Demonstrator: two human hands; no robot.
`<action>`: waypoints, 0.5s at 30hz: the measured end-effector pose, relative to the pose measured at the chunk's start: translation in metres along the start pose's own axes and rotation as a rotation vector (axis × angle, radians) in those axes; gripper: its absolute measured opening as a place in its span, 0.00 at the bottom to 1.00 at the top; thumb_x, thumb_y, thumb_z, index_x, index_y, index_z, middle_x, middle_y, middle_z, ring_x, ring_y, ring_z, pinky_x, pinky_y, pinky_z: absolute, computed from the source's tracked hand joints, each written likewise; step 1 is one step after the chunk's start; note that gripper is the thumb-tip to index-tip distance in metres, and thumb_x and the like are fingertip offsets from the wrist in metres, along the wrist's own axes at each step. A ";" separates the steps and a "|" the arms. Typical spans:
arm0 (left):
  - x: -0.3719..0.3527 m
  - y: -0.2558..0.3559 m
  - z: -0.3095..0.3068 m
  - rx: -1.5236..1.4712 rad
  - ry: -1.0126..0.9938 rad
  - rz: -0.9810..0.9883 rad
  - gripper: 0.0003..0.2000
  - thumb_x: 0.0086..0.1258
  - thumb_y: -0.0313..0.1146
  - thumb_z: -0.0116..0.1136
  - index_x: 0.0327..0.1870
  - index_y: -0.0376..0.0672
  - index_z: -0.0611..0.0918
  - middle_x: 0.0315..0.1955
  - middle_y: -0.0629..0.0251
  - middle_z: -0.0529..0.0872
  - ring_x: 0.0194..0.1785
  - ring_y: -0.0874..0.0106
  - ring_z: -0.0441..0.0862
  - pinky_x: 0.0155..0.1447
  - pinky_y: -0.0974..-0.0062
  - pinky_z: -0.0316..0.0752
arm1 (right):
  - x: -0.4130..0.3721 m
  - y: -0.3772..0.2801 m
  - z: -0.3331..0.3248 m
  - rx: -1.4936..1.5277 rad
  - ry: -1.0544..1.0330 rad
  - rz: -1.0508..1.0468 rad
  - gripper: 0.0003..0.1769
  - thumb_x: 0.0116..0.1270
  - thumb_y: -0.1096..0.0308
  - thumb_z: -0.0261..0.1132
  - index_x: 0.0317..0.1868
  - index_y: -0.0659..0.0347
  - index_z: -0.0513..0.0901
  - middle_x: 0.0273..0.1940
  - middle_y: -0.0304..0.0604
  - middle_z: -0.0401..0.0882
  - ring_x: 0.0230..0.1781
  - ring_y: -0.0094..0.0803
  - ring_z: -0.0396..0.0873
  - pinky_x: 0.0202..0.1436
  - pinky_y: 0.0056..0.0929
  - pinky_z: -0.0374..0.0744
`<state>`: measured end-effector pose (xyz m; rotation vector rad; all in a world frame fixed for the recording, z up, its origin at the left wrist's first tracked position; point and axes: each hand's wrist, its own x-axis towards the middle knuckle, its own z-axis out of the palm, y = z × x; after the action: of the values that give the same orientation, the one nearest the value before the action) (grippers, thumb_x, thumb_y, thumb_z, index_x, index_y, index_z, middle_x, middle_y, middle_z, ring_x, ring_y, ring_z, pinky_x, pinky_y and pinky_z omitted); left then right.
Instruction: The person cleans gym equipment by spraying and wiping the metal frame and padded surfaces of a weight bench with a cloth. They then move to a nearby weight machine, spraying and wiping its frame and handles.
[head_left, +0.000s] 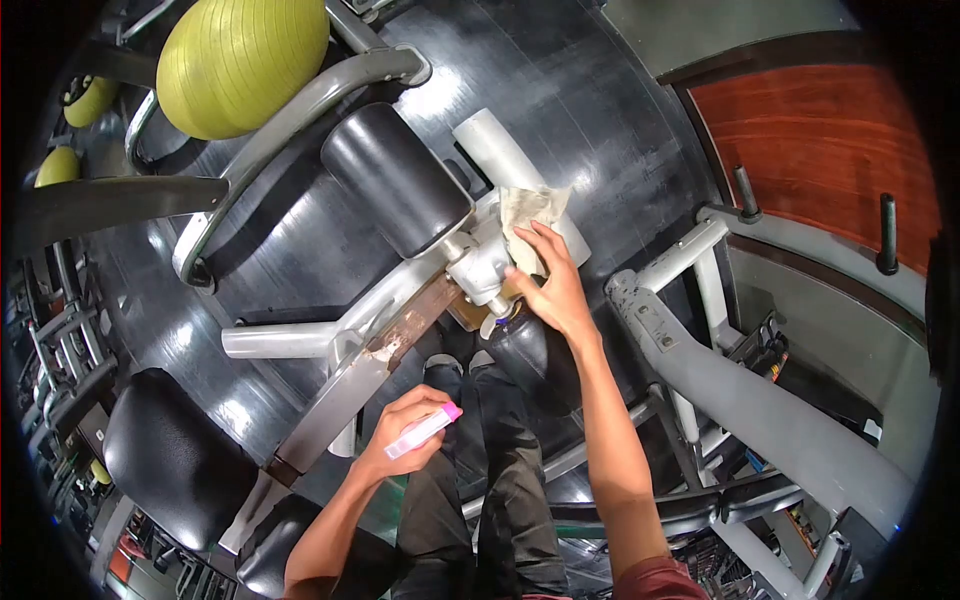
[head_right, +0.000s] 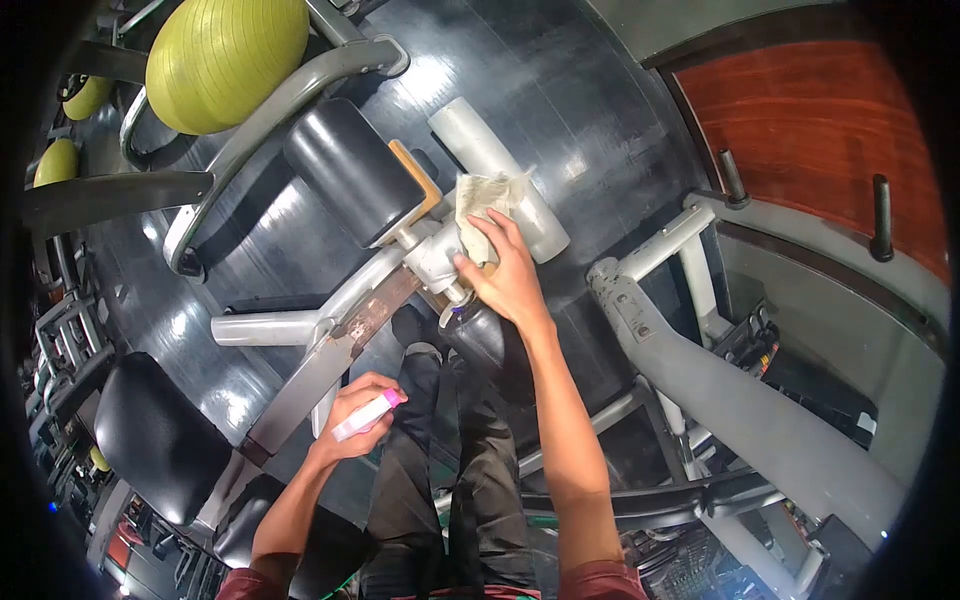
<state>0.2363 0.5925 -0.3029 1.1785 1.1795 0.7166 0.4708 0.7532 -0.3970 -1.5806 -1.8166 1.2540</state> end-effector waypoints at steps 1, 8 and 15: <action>0.000 -0.001 0.000 0.007 0.000 0.007 0.15 0.50 0.17 0.56 0.41 0.34 0.83 0.42 0.55 0.82 0.43 0.61 0.83 0.48 0.71 0.77 | 0.002 0.005 0.002 -0.002 0.000 0.002 0.28 0.61 0.64 0.70 0.62 0.53 0.77 0.68 0.49 0.66 0.67 0.50 0.67 0.69 0.42 0.68; -0.001 -0.001 0.001 0.008 0.007 -0.011 0.14 0.51 0.17 0.56 0.40 0.35 0.83 0.42 0.55 0.82 0.43 0.61 0.83 0.49 0.72 0.77 | 0.019 0.011 0.035 -0.271 0.317 0.222 0.37 0.65 0.55 0.68 0.67 0.69 0.69 0.64 0.65 0.66 0.63 0.58 0.69 0.70 0.45 0.65; 0.000 -0.001 0.001 -0.015 0.006 -0.012 0.15 0.50 0.16 0.56 0.40 0.35 0.83 0.42 0.55 0.82 0.43 0.61 0.83 0.49 0.72 0.77 | 0.022 0.004 0.033 -0.096 0.230 0.309 0.38 0.67 0.53 0.64 0.70 0.68 0.65 0.67 0.69 0.65 0.68 0.59 0.67 0.71 0.42 0.66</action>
<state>0.2365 0.5916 -0.3041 1.1568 1.1834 0.7190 0.4414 0.7619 -0.4223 -2.0279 -1.5526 1.0676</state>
